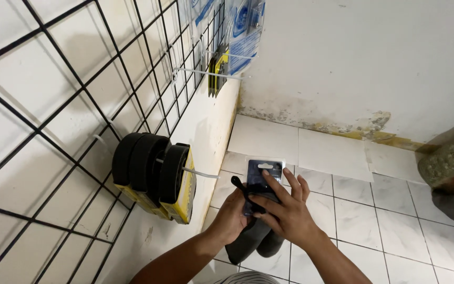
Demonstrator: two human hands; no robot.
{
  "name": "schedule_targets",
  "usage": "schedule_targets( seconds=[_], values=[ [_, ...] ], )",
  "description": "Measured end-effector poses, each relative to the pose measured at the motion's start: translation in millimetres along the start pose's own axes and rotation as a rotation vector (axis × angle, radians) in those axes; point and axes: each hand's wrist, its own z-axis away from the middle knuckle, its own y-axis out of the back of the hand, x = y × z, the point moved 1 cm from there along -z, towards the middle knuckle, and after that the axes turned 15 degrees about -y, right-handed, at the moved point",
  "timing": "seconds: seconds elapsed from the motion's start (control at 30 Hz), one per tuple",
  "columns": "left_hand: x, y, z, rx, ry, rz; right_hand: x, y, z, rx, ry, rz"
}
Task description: Cleaning a packaged automotive light bulb with a cloth and hanging it back on a wall grid.
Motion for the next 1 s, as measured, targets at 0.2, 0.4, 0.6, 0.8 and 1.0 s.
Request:
schedule_targets(
  seconds=[0.2, 0.4, 0.6, 0.8, 1.0],
  values=[
    [-4, 2, 4, -0.002, -0.034, -0.022, 0, -2, -3, 0.002, -0.039, 0.07],
    [-2, -2, 1, -0.06, -0.087, -0.011, -2, -10, -5, 0.016, -0.103, 0.063],
    [-9, 6, -2, -0.035, -0.087, 0.011, -3, -9, -9, 0.067, -0.102, 0.087],
    [2, -7, -3, -0.019, -0.133, -0.011, -1, -21, -4, 0.072, -0.137, 0.101],
    [3, -4, -4, 0.009, -0.201, -0.008, -9, -28, 4, 0.079, -0.193, 0.063]
  ],
)
